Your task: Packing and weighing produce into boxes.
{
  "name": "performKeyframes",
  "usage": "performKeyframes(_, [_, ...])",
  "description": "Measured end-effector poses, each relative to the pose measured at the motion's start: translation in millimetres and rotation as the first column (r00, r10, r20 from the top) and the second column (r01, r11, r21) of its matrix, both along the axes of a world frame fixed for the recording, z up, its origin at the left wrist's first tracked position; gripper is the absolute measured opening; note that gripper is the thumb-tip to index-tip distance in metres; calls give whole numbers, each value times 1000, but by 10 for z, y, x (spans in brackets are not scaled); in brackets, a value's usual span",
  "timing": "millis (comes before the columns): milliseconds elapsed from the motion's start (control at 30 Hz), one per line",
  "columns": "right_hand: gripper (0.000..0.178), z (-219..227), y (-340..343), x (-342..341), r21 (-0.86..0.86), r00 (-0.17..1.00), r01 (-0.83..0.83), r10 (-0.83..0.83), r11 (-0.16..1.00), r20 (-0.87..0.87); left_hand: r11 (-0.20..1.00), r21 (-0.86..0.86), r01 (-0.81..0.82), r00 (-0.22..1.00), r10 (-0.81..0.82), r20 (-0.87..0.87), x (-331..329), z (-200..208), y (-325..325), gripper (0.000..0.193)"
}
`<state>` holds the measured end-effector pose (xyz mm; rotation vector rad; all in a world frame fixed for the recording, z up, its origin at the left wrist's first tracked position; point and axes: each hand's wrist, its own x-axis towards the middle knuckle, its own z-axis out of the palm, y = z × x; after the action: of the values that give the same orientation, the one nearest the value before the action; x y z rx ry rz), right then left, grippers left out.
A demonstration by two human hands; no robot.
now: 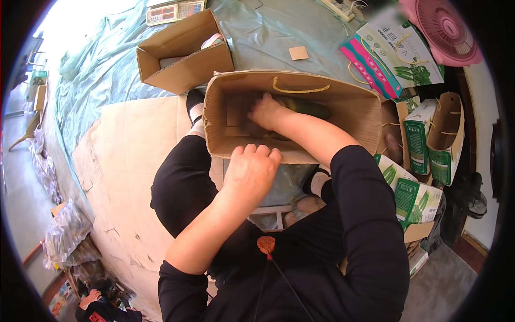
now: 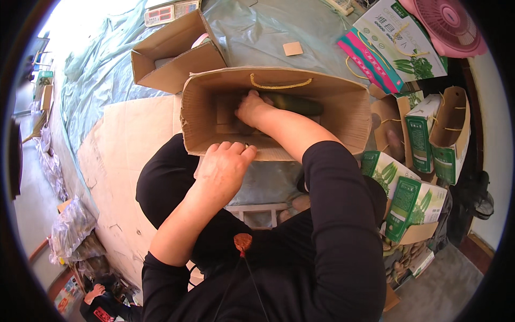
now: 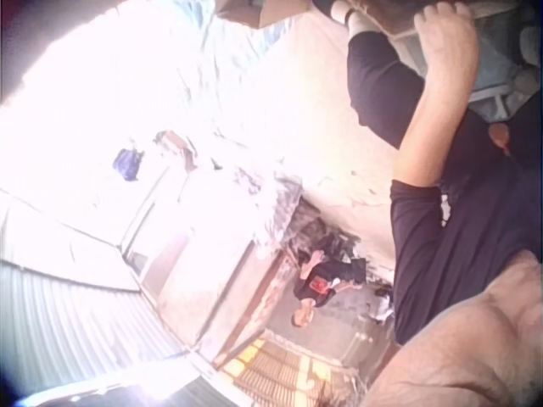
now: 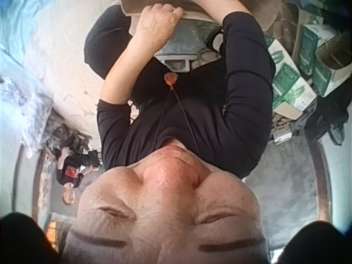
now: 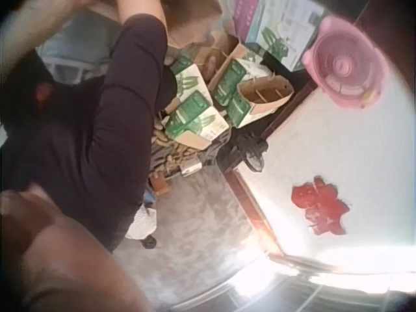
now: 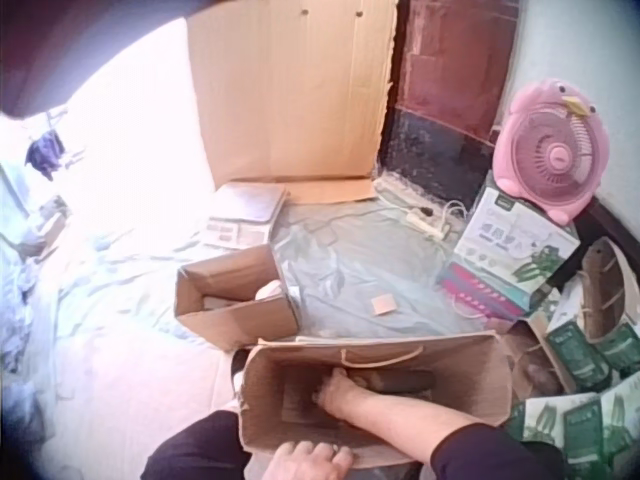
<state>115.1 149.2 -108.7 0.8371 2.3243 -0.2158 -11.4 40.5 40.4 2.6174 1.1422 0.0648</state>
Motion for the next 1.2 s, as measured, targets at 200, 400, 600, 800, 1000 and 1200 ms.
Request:
performKeyframes(200, [44,178,76,-80,-162,982,189,-184,968,46,990,-143,-8,999,3,-37,-1,33,7,30])
performKeyframes(400, [52,520,79,-64,-319,693,635,-701,704,-169,989,-143,-30,998,21,-62,-13,74,15,28])
performKeyframes(600, [65,333,-26,-114,-472,372,776,-908,419,-195,991,-130,-21,998,13,-61,19,72,16,24])
performKeyframes(800, [58,277,71,125,-428,544,640,-770,638,-334,992,-129,-10,999,3,-52,55,34,41,26])
performKeyframes(1000, [46,1000,-43,512,-518,409,491,-710,700,-573,993,-118,-23,1000,23,2,20,36,57,28])
performKeyframes(1200, [43,1865,-506,1218,-575,176,533,-746,620,-642,982,-183,-40,999,42,6,80,89,97,25])
